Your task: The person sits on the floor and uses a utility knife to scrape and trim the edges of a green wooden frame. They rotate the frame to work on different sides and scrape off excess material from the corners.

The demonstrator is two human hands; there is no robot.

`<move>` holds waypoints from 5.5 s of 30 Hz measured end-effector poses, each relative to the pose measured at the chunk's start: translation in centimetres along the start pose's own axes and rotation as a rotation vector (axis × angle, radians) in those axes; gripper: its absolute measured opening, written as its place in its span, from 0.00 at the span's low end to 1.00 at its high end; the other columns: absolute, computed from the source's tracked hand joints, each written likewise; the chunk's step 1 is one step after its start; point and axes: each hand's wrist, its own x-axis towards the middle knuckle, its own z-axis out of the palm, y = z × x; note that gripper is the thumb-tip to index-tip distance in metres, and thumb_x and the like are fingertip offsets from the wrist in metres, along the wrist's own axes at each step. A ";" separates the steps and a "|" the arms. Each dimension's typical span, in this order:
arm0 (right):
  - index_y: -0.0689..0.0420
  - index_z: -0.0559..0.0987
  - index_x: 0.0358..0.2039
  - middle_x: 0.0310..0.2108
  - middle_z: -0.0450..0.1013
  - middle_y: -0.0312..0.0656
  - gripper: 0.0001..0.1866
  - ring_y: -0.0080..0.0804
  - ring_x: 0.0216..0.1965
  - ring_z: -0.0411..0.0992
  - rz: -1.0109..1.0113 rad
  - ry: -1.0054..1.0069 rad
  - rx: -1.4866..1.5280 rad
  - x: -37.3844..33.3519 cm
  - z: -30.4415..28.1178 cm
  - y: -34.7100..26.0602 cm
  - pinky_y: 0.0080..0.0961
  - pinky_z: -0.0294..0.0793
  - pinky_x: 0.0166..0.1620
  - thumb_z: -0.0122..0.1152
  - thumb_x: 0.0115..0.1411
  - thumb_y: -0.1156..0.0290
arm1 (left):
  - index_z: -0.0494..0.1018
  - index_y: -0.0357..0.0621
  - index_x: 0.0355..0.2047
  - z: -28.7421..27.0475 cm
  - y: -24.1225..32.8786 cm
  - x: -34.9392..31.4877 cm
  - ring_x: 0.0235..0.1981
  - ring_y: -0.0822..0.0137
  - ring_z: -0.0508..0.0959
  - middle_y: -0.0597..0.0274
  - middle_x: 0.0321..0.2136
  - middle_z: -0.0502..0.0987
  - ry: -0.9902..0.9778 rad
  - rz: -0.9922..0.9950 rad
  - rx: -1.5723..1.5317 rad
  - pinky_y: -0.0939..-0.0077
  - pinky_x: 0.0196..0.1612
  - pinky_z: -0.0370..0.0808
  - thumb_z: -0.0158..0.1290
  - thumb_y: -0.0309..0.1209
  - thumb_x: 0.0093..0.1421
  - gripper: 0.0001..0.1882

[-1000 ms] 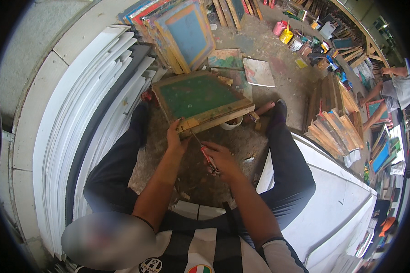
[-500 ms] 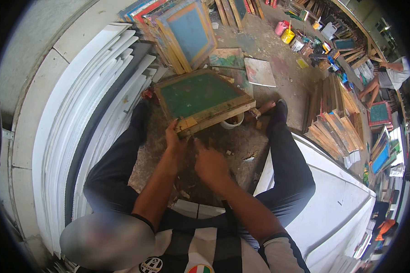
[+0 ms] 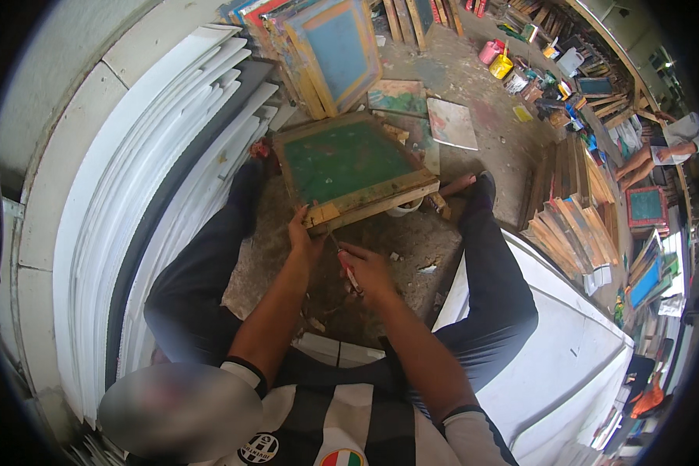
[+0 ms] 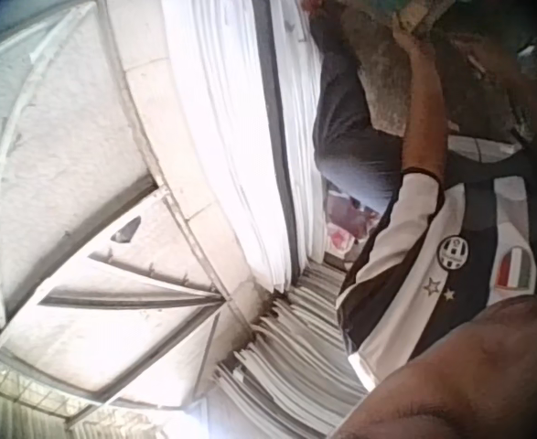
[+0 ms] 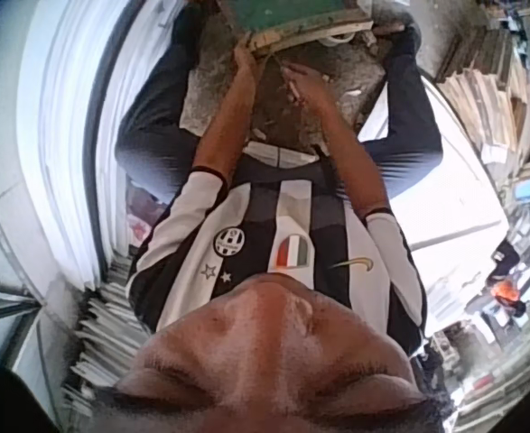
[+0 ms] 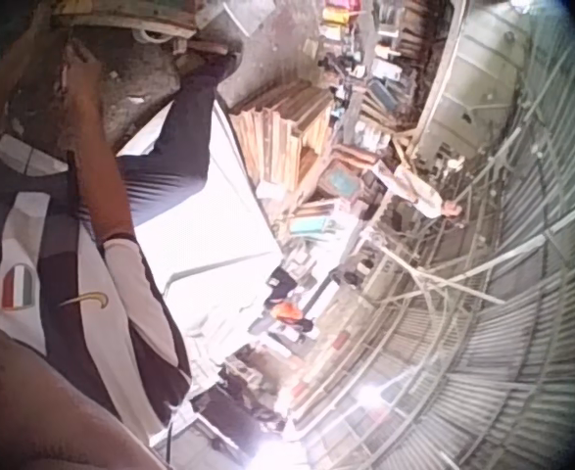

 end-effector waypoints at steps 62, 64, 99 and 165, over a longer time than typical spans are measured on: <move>0.61 0.78 0.57 0.35 0.81 0.39 0.26 0.29 0.31 0.78 -0.289 0.043 -0.277 0.3 -3.7 -2.9 0.27 0.76 0.34 0.65 0.57 0.72 | 0.62 0.41 0.61 3.4 -0.3 0.7 0.56 0.56 0.72 0.58 0.57 0.69 -0.021 -0.028 -0.098 0.54 0.58 0.70 0.51 0.29 0.60 0.27; 0.59 0.79 0.57 0.34 0.81 0.41 0.26 0.30 0.31 0.78 -0.491 0.141 -0.649 0.5 -3.3 -2.2 0.27 0.77 0.33 0.67 0.56 0.72 | 0.62 0.42 0.62 3.9 -0.7 -0.3 0.56 0.56 0.72 0.58 0.57 0.69 -0.016 -0.002 -0.045 0.54 0.59 0.69 0.51 0.28 0.61 0.28; 0.61 0.83 0.49 0.31 0.81 0.46 0.20 0.40 0.34 0.82 -0.443 0.232 -0.686 1.6 -1.3 -2.1 0.38 0.80 0.38 0.67 0.57 0.67 | 0.69 0.47 0.48 1.1 -1.3 1.2 0.57 0.53 0.70 0.54 0.54 0.69 0.049 -0.020 -0.095 0.50 0.62 0.65 0.49 0.32 0.61 0.14; 0.59 0.75 0.58 0.42 0.77 0.43 0.26 0.31 0.41 0.75 -0.670 0.273 -0.568 -0.6 -5.2 -3.1 0.32 0.75 0.44 0.67 0.58 0.69 | 0.70 0.51 0.51 4.3 6.0 -2.1 0.59 0.50 0.70 0.59 0.57 0.72 -0.023 0.011 -0.182 0.45 0.63 0.66 0.50 0.43 0.61 0.20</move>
